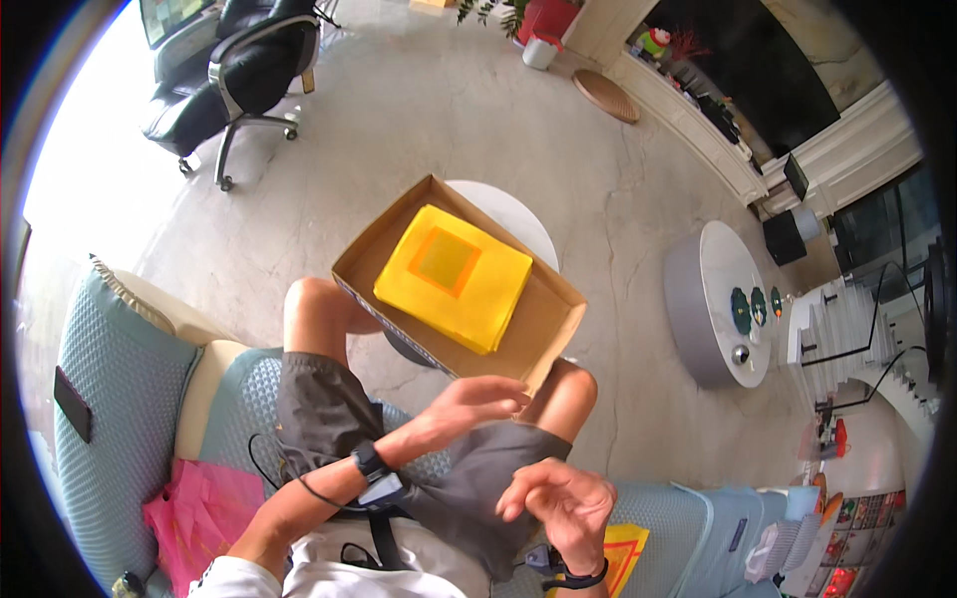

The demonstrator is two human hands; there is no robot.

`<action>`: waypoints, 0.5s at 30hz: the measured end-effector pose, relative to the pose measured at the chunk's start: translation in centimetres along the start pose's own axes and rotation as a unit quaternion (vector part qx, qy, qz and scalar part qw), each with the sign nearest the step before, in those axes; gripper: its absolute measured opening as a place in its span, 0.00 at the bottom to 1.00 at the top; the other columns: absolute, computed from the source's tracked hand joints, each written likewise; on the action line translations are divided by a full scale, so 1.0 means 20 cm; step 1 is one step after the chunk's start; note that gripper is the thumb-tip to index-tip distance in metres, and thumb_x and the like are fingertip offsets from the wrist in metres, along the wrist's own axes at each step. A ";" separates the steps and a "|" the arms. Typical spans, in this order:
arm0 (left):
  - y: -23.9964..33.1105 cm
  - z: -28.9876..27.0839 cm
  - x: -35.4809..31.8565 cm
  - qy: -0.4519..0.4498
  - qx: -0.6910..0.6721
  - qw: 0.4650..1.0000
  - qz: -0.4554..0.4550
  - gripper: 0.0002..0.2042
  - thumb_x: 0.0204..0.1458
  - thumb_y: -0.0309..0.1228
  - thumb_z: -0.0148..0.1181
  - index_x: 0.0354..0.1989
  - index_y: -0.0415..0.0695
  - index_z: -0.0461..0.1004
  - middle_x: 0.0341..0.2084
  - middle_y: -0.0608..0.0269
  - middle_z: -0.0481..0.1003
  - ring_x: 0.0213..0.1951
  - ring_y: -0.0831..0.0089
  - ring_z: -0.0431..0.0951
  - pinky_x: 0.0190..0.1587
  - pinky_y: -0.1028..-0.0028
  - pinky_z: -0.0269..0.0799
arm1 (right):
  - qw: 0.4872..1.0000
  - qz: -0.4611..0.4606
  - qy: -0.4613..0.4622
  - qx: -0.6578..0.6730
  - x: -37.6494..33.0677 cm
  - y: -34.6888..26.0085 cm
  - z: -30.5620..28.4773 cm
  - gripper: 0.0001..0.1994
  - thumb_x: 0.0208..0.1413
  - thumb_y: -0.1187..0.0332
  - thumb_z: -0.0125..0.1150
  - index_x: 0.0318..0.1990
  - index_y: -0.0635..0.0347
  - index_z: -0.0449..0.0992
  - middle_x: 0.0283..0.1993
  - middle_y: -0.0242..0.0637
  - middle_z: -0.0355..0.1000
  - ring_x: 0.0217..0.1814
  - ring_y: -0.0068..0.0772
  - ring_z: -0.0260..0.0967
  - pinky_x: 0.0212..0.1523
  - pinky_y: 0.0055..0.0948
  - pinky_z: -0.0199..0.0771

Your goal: The person is sorting through stacks of yellow joss paper from a cardboard box while sitting on a sofa.

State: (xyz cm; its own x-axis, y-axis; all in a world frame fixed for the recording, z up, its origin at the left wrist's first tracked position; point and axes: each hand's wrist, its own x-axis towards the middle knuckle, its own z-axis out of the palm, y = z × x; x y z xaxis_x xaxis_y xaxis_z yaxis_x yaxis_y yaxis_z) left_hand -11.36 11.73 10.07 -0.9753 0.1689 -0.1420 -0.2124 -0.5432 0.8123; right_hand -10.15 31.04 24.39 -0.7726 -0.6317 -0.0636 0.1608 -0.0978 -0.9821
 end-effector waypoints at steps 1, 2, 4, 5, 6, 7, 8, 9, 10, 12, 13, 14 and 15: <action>0.02 -0.10 -0.05 0.025 -0.024 0.999 0.008 0.21 0.67 0.34 0.62 0.62 0.33 0.74 0.56 0.55 0.79 0.60 0.68 0.76 0.64 0.67 0.71 | 0.996 -0.005 -0.072 0.051 0.05 -0.06 0.07 0.12 0.64 0.81 0.63 0.53 0.75 0.79 0.36 0.42 0.80 0.35 0.29 0.78 0.40 0.26 0.81; 0.04 -0.17 -0.08 0.051 -0.039 0.998 0.017 0.21 0.67 0.34 0.62 0.63 0.33 0.73 0.56 0.55 0.79 0.60 0.67 0.77 0.64 0.67 0.71 | 0.986 -0.014 -0.137 0.091 0.08 -0.10 0.10 0.13 0.65 0.81 0.63 0.55 0.74 0.79 0.36 0.43 0.80 0.35 0.29 0.78 0.39 0.26 0.80; 0.06 -0.34 -0.18 0.102 -0.054 0.992 0.049 0.23 0.68 0.37 0.60 0.66 0.37 0.70 0.58 0.51 0.78 0.61 0.61 0.78 0.65 0.61 0.72 | 0.936 0.055 -0.242 0.252 0.12 -0.19 0.20 0.19 0.63 0.80 0.65 0.60 0.76 0.77 0.33 0.43 0.80 0.34 0.28 0.77 0.38 0.25 0.78; 0.07 -0.39 -0.20 0.113 -0.076 0.989 0.061 0.23 0.68 0.37 0.60 0.66 0.37 0.70 0.59 0.50 0.78 0.61 0.59 0.78 0.66 0.60 0.72 | 0.938 0.040 -0.258 0.227 0.14 -0.27 0.25 0.14 0.68 0.72 0.60 0.51 0.77 0.81 0.31 0.44 0.80 0.33 0.32 0.78 0.37 0.28 0.77; 0.09 -0.43 -0.22 0.124 -0.080 0.987 0.065 0.23 0.68 0.37 0.59 0.67 0.38 0.70 0.59 0.50 0.78 0.61 0.59 0.78 0.66 0.60 0.72 | 0.922 0.039 -0.306 0.235 0.19 -0.34 0.29 0.24 0.70 0.62 0.59 0.55 0.84 0.76 0.26 0.42 0.78 0.27 0.31 0.75 0.30 0.31 0.74; 0.12 -0.48 -0.26 0.143 -0.082 0.984 0.070 0.23 0.68 0.36 0.59 0.67 0.38 0.69 0.59 0.49 0.78 0.61 0.59 0.78 0.66 0.59 0.72 | 0.899 0.039 -0.360 0.247 0.23 -0.37 0.32 0.34 0.71 0.53 0.58 0.59 0.91 0.71 0.22 0.40 0.76 0.21 0.30 0.73 0.23 0.33 0.71; 0.11 -0.55 -0.29 0.147 -0.090 0.981 0.086 0.24 0.68 0.38 0.59 0.68 0.39 0.68 0.60 0.49 0.77 0.61 0.58 0.78 0.67 0.59 0.72 | 0.898 0.037 -0.360 0.251 0.23 -0.34 0.33 0.34 0.71 0.53 0.58 0.59 0.91 0.71 0.22 0.40 0.76 0.21 0.30 0.73 0.23 0.33 0.71; 0.11 -0.61 -0.32 0.142 -0.084 0.982 0.097 0.26 0.68 0.41 0.60 0.68 0.39 0.67 0.60 0.49 0.77 0.62 0.58 0.78 0.67 0.58 0.71 | 0.868 0.043 -0.385 0.309 0.21 -0.30 0.34 0.36 0.71 0.53 0.58 0.61 0.92 0.68 0.22 0.39 0.76 0.20 0.28 0.73 0.23 0.32 0.70; 0.10 -0.68 -0.35 0.137 -0.092 0.981 0.106 0.27 0.67 0.42 0.60 0.69 0.39 0.66 0.61 0.49 0.76 0.62 0.57 0.78 0.68 0.58 0.71 | 0.850 0.048 -0.398 0.342 0.21 -0.29 0.34 0.36 0.71 0.53 0.57 0.62 0.93 0.67 0.22 0.38 0.76 0.20 0.27 0.72 0.23 0.32 0.70; 0.06 -0.78 -0.38 0.128 -0.100 0.979 0.127 0.28 0.67 0.44 0.60 0.69 0.39 0.65 0.61 0.48 0.76 0.63 0.55 0.77 0.68 0.56 0.70 | 0.824 0.059 -0.442 0.351 0.24 -0.30 0.30 0.37 0.71 0.53 0.57 0.63 0.93 0.65 0.22 0.38 0.76 0.19 0.26 0.72 0.22 0.31 0.70; 0.05 -0.81 -0.38 0.132 -0.098 0.978 0.126 0.28 0.67 0.44 0.60 0.69 0.39 0.65 0.61 0.48 0.76 0.63 0.55 0.77 0.68 0.56 0.70 | 0.822 0.030 -0.435 0.367 0.23 -0.28 0.31 0.37 0.71 0.54 0.58 0.64 0.93 0.64 0.23 0.39 0.76 0.18 0.26 0.72 0.21 0.31 0.70; 0.04 -0.83 -0.38 0.125 -0.124 0.977 0.124 0.28 0.67 0.44 0.59 0.69 0.39 0.65 0.61 0.47 0.75 0.63 0.54 0.77 0.68 0.55 0.70 | 0.818 0.001 -0.429 0.384 0.22 -0.26 0.33 0.36 0.71 0.55 0.59 0.64 0.92 0.64 0.23 0.40 0.77 0.18 0.27 0.73 0.21 0.30 0.70; 0.04 -0.86 -0.39 0.119 -0.150 0.974 0.123 0.28 0.67 0.44 0.59 0.70 0.39 0.65 0.61 0.46 0.75 0.63 0.53 0.76 0.68 0.55 0.70 | 0.811 -0.029 -0.424 0.403 0.21 -0.23 0.36 0.36 0.70 0.57 0.60 0.65 0.92 0.63 0.23 0.41 0.77 0.18 0.27 0.73 0.20 0.30 0.70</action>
State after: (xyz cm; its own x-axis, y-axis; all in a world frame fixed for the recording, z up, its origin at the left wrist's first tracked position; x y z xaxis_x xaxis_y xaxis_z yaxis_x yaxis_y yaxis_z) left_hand -4.91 -4.06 2.11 -0.9774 -0.1736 -0.1203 0.0569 -0.7649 0.6416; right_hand -9.74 23.39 29.97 -0.1477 -0.8765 0.4582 0.7521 -0.4004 -0.5235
